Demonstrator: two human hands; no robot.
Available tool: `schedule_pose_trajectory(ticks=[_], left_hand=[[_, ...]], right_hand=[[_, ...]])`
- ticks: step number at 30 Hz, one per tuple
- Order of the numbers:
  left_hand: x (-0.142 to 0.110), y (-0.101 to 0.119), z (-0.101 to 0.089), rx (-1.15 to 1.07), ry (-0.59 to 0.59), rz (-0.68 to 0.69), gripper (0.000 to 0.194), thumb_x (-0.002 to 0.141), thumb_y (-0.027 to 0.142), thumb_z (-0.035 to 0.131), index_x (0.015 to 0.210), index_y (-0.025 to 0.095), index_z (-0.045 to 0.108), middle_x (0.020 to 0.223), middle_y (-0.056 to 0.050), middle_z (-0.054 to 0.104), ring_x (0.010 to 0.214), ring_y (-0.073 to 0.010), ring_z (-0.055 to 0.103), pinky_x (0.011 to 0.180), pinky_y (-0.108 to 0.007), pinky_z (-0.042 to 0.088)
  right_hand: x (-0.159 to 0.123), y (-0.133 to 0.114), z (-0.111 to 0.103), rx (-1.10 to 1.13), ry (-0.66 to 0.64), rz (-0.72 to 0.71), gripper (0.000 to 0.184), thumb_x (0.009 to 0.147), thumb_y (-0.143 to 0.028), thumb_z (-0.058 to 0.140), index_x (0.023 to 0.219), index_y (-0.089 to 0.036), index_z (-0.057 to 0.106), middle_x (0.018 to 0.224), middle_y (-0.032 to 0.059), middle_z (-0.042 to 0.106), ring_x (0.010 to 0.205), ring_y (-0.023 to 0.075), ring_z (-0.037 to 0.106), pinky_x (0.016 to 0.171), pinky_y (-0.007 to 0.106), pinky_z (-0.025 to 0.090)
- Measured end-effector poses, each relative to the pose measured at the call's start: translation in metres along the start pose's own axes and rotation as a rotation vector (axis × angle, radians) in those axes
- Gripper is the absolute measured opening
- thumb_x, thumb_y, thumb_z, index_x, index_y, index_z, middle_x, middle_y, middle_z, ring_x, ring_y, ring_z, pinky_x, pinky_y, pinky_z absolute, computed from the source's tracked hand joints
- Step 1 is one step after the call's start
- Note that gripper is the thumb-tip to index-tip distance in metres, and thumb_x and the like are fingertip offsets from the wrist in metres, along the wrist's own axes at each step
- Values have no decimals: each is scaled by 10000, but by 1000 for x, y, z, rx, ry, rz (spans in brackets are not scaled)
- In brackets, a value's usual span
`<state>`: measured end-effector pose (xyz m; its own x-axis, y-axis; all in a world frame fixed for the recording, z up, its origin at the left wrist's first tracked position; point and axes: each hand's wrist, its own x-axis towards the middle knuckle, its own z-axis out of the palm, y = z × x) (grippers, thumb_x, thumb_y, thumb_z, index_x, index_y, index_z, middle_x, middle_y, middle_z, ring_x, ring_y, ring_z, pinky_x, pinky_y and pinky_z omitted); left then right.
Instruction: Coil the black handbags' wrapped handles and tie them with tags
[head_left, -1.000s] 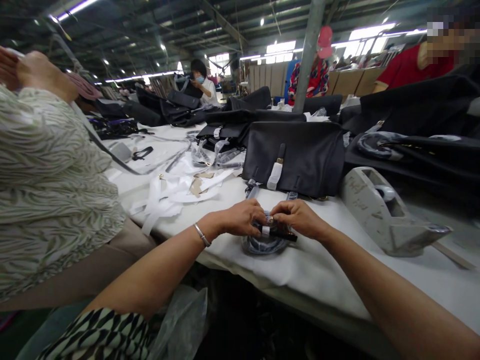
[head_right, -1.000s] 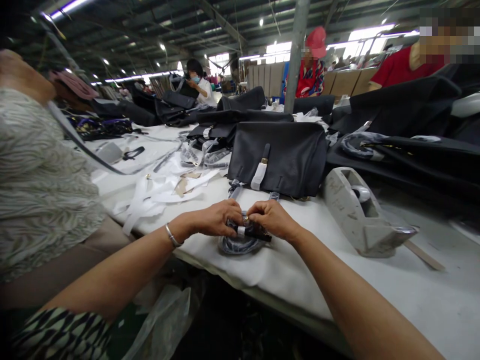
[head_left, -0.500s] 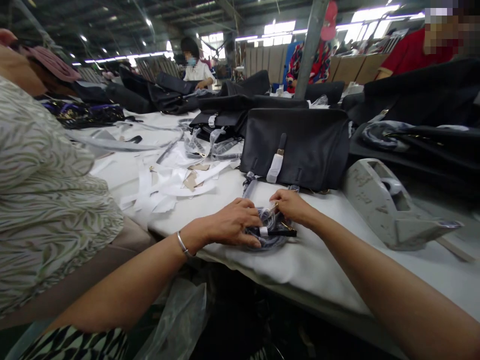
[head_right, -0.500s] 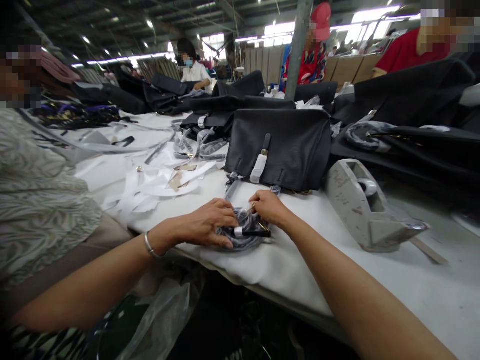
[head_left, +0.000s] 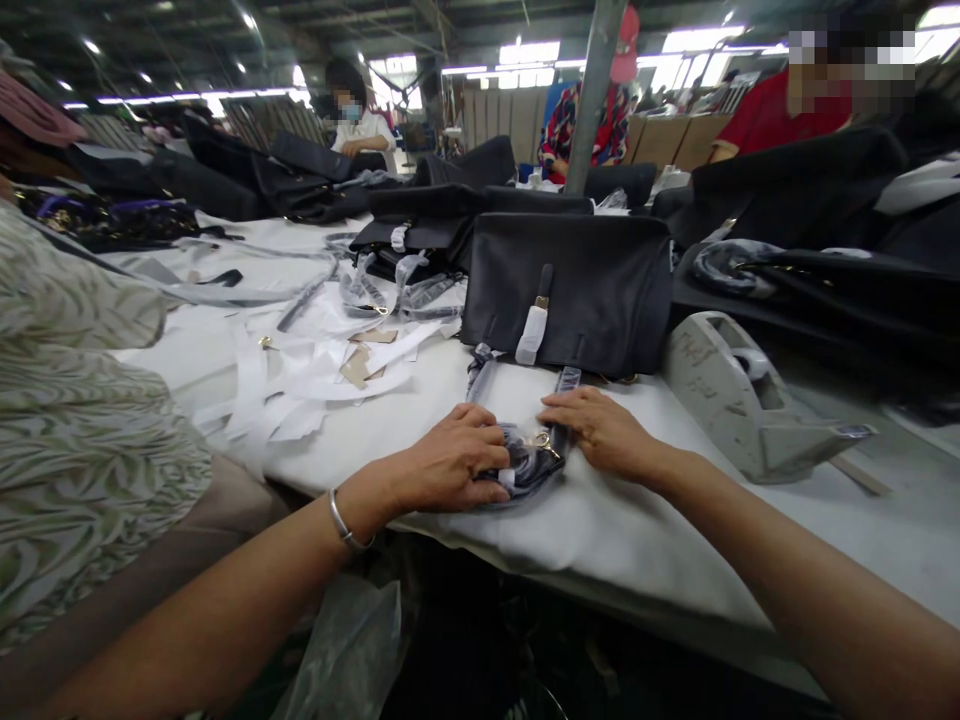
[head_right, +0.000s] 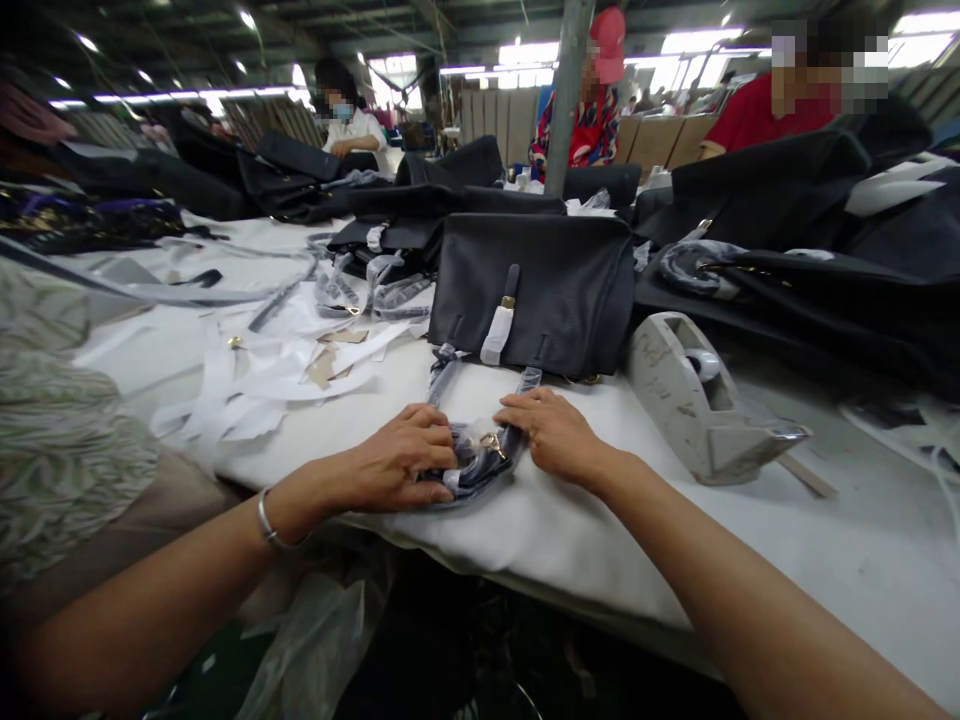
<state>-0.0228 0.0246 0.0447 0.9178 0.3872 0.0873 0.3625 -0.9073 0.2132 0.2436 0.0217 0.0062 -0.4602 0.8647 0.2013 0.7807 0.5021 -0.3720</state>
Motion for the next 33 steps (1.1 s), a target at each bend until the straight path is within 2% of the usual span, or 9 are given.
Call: schedule_pose_trajectory(ticks=[3, 7, 10, 13, 16, 19, 22, 29, 33], left_hand=[[-1, 2, 1, 13, 4, -30, 226, 848, 451, 633, 891, 231, 663, 905, -20, 624, 1009, -225, 482, 959, -371, 320], [-1, 10, -4, 34, -60, -62, 209, 864, 420, 622, 870, 213, 653, 924, -21, 620, 1036, -234, 472, 949, -376, 320], [-2, 13, -5, 22, -92, -70, 208, 870, 413, 618, 875, 207, 651, 932, -23, 619, 1069, -241, 457, 969, -379, 314], [-3, 11, 0, -10, -76, -66, 215, 878, 419, 605, 883, 209, 652, 935, -25, 619, 1086, -242, 449, 981, -375, 313], [-5, 5, 7, -63, -34, -54, 214, 871, 417, 612, 887, 208, 657, 936, -22, 621, 1043, -226, 465, 984, -367, 311], [-6, -2, 13, -163, 35, -51, 214, 850, 408, 639, 881, 197, 661, 909, -15, 621, 976, -202, 473, 966, -347, 318], [-6, -6, 20, -255, 116, -89, 215, 816, 389, 676, 833, 176, 654, 840, -11, 612, 932, -192, 466, 923, -326, 342], [-10, -2, 35, -212, 287, -202, 208, 802, 372, 679, 830, 170, 638, 830, -28, 601, 941, -203, 466, 893, -326, 385], [-13, -2, 32, -163, 265, -220, 188, 785, 347, 695, 853, 176, 658, 848, -31, 616, 951, -209, 485, 882, -325, 401]], right_hand=[[-1, -1, -3, -129, -82, -158, 522, 728, -29, 480, 1165, -261, 649, 1238, 19, 640, 1169, 246, 491, 998, 398, 341], [12, -8, -19, -272, -200, -302, 268, 714, -94, 549, 928, -197, 671, 958, 59, 683, 992, 233, 524, 909, 356, 336], [18, -10, -30, -350, -297, -343, 115, 696, -105, 575, 747, -191, 631, 819, 48, 649, 875, 213, 517, 823, 330, 344], [13, -7, -34, -378, -325, -334, 133, 697, -89, 570, 753, -194, 630, 837, 49, 648, 911, 220, 524, 787, 322, 358], [-3, -8, -33, -346, -242, -313, 271, 684, -68, 563, 906, -191, 657, 1003, 68, 661, 1023, 236, 527, 828, 335, 386], [-29, -24, -31, -258, -5, -321, 430, 710, -102, 570, 1133, -167, 618, 1187, 100, 619, 1104, 250, 516, 932, 385, 389], [-55, -54, -22, -127, 222, -325, 355, 772, -127, 547, 1118, -160, 618, 1112, 92, 645, 1040, 227, 544, 940, 378, 410], [-71, -97, 19, -220, 214, -206, 321, 839, -164, 545, 1154, -166, 605, 1105, 79, 649, 990, 238, 531, 883, 369, 400], [-66, -104, 30, -320, 302, -41, 300, 841, -227, 594, 1133, -160, 602, 1121, 100, 632, 1027, 258, 509, 887, 377, 361]])
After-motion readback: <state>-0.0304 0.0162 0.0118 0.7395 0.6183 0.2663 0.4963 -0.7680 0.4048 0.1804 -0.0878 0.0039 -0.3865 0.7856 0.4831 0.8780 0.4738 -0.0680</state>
